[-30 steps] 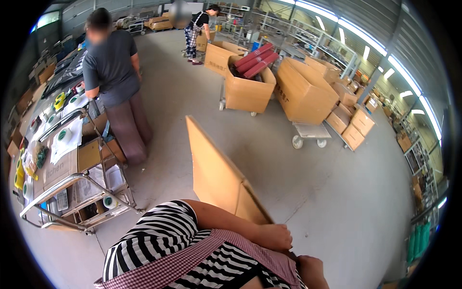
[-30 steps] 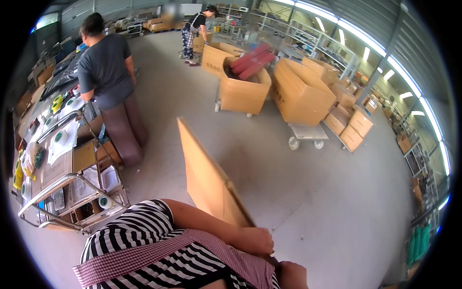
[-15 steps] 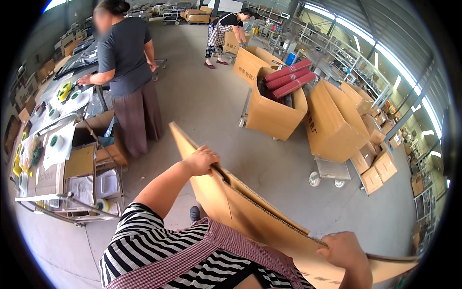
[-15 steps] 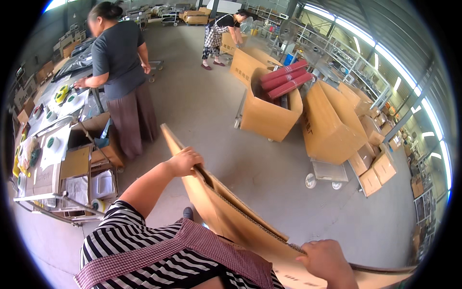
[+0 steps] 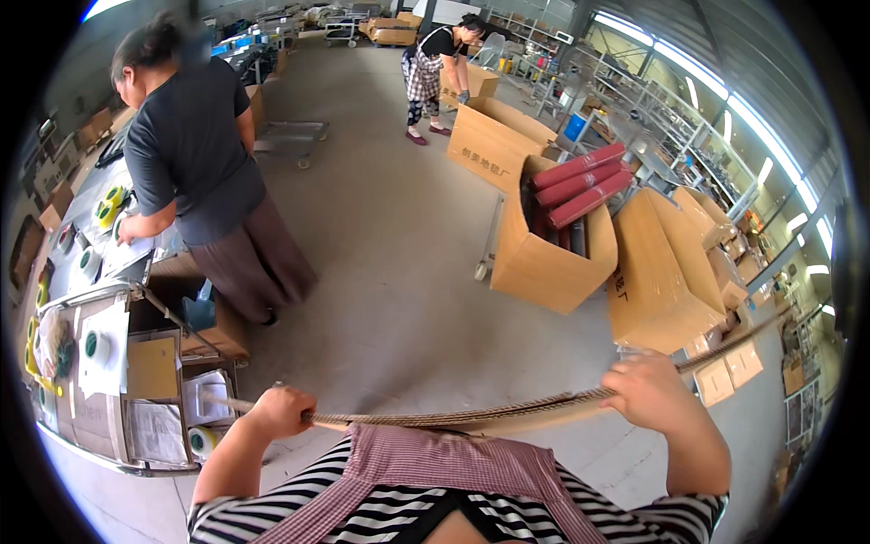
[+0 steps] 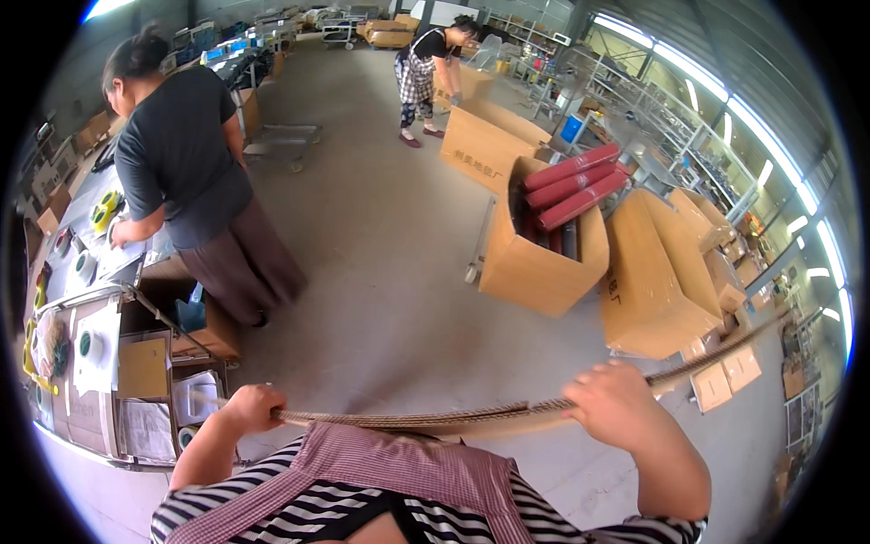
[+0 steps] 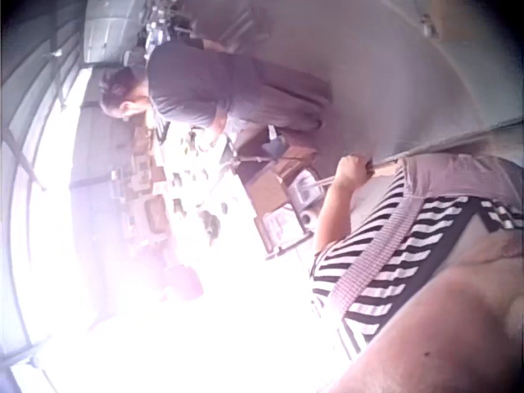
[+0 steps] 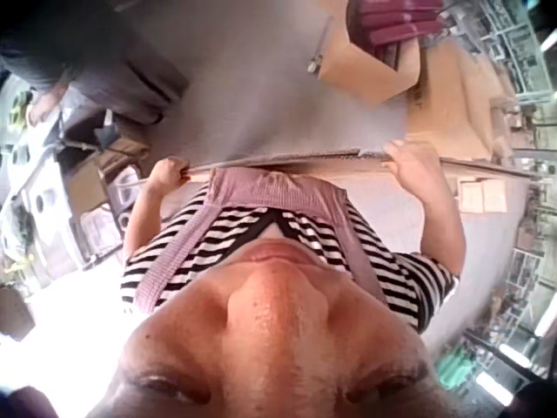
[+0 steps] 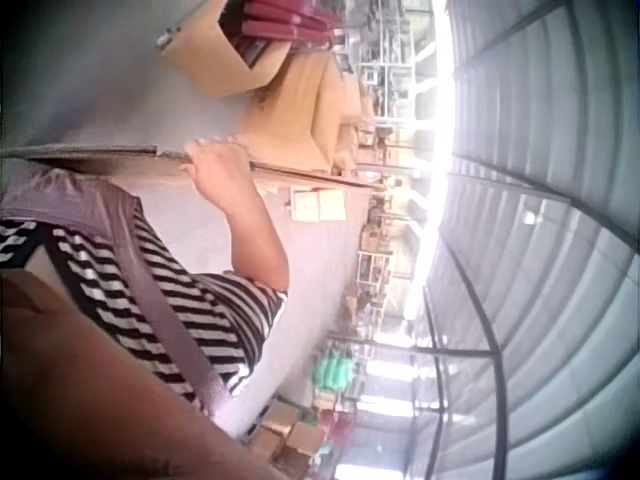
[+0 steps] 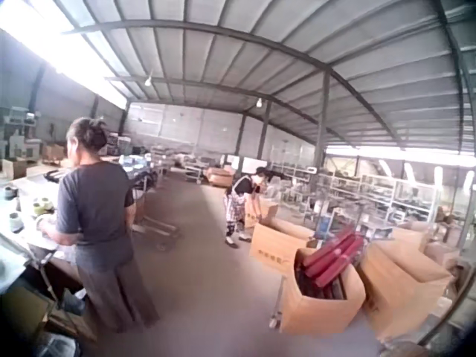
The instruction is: The person assembles a cardboard box, seals the bottom and top with adhesive tape using a dispenser, applies a shipping label to the top, and writes on the side of the box with a marker.
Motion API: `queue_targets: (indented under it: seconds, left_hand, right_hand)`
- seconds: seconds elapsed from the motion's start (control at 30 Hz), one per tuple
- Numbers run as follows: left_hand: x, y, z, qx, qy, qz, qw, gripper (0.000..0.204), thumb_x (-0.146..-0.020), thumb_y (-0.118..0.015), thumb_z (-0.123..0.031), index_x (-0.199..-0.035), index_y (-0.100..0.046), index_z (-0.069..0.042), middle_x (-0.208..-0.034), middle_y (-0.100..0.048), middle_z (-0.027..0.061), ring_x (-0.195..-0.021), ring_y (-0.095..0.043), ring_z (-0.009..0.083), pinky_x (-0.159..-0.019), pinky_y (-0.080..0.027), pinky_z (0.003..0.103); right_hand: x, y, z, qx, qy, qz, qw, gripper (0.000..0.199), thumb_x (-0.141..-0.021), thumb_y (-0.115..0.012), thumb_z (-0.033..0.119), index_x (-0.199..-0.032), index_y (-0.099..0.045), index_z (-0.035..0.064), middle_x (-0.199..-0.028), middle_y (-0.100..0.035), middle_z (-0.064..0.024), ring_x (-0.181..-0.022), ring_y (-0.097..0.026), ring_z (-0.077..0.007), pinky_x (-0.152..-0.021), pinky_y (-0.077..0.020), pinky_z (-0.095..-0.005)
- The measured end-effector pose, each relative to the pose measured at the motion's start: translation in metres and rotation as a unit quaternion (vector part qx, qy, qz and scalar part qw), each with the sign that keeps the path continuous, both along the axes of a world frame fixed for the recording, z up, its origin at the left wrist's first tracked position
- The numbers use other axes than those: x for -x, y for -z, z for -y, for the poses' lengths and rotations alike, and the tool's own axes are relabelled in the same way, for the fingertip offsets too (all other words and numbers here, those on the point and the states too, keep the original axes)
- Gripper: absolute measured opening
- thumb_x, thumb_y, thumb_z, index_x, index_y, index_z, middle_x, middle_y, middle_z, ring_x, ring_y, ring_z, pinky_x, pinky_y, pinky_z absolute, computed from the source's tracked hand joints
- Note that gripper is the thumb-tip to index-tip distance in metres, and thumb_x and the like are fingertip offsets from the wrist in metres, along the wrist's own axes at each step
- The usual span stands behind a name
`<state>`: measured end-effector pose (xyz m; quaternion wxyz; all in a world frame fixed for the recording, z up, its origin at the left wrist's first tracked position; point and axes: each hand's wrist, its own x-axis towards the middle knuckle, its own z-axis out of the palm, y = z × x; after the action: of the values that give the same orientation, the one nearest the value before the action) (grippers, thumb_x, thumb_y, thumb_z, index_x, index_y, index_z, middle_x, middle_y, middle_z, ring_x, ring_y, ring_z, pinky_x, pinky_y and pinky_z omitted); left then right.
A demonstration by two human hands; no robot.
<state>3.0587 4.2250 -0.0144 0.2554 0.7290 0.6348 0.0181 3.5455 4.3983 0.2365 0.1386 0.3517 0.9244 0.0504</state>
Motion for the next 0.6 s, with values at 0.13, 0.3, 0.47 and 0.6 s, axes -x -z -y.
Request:
queue_targets:
  seconds: [0.13, 0.3, 0.47, 0.6]
  left_hand:
    - [0.019, -0.014, 0.036, 0.034, -0.088, -0.049, 0.994, 0.018, -0.072, -0.076, -0.025, -0.083, -0.066, -0.014, -0.084, -0.068, 0.0066, -0.086, -0.065, 0.0300, -0.076, -0.052, 0.042]
    - [0.000, -0.042, 0.074, 0.096, -0.353, -0.084, 0.927, 0.010, -0.071, -0.074, -0.015, -0.078, -0.068, -0.011, -0.085, -0.069, 0.0078, -0.090, -0.065, 0.0305, -0.082, -0.051, 0.042]
    - [-0.022, -0.017, 0.053, 0.027, -0.451, -0.146, 0.880, 0.015, -0.067, -0.076, -0.009, -0.077, -0.066, -0.010, -0.085, -0.068, 0.0100, -0.094, -0.062, 0.0316, -0.086, -0.048, 0.043]
    - [-0.027, -0.022, 0.017, 0.017, -0.507, -0.204, 0.837, 0.025, -0.065, -0.081, -0.010, -0.082, -0.064, -0.009, -0.093, -0.067, 0.0089, -0.102, -0.059, 0.0307, -0.090, -0.045, 0.042]
  right_hand:
    - [0.042, 0.069, -0.093, 0.080, -0.149, -0.025, 0.985, 0.021, -0.080, -0.071, 0.032, -0.087, -0.061, 0.0136, -0.085, -0.064, -0.0031, -0.088, -0.064, -0.0242, -0.079, -0.0480, -0.0390]
    - [0.121, 0.159, -0.190, 0.146, -0.303, -0.076, 0.939, 0.021, -0.080, -0.072, 0.030, -0.089, -0.061, 0.0142, -0.088, -0.064, -0.0013, -0.090, -0.064, -0.0224, -0.080, -0.0490, -0.0382]
    - [0.173, 0.185, -0.281, 0.175, -0.408, -0.160, 0.882, 0.020, -0.082, -0.071, 0.029, -0.086, -0.060, 0.0124, -0.083, -0.065, -0.0019, -0.086, -0.065, -0.0232, -0.077, -0.0496, -0.0388]
    - [0.207, 0.190, -0.339, 0.187, -0.467, -0.194, 0.842, 0.022, -0.084, -0.069, 0.031, -0.087, -0.061, 0.0099, -0.082, -0.067, -0.0050, -0.084, -0.067, -0.0258, -0.075, -0.0508, -0.0399]
